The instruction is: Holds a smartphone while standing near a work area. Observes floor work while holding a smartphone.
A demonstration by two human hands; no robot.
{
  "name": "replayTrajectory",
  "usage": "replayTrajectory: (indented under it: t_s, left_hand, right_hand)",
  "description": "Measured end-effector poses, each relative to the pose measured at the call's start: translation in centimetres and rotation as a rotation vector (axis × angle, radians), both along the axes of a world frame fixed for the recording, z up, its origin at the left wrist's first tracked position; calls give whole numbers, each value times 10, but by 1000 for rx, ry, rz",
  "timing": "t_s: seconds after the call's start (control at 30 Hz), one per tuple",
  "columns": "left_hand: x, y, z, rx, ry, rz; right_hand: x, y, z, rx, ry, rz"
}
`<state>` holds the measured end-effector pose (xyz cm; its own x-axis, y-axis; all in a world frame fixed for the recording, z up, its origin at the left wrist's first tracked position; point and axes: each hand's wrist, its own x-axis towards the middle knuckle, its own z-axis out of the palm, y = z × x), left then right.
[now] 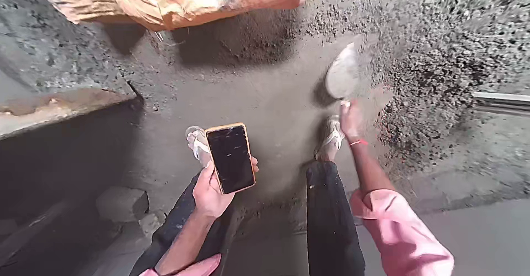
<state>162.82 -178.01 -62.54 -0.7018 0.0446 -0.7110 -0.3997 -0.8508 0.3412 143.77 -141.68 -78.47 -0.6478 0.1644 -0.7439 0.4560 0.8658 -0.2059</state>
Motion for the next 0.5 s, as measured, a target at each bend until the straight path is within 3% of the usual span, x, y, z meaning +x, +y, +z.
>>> replayTrajectory:
  t_s: [0.13,0.23,0.33,0.5]
  left_hand:
    - [-5,0,-6,-58,-3,-38]
    - [0,1,-7,-59,-31,-43]
    - [4,5,-5,-35,-40,-33]
    - [0,10,-8,-31,-11,-36]
  right_hand:
    - [141,-72,-25,13,-307,248]
    - [184,-87,-34,24,-373,241]
    - [134,-56,-44,18,-247,109]
    - [-62,41,-58,1,-18,-69]
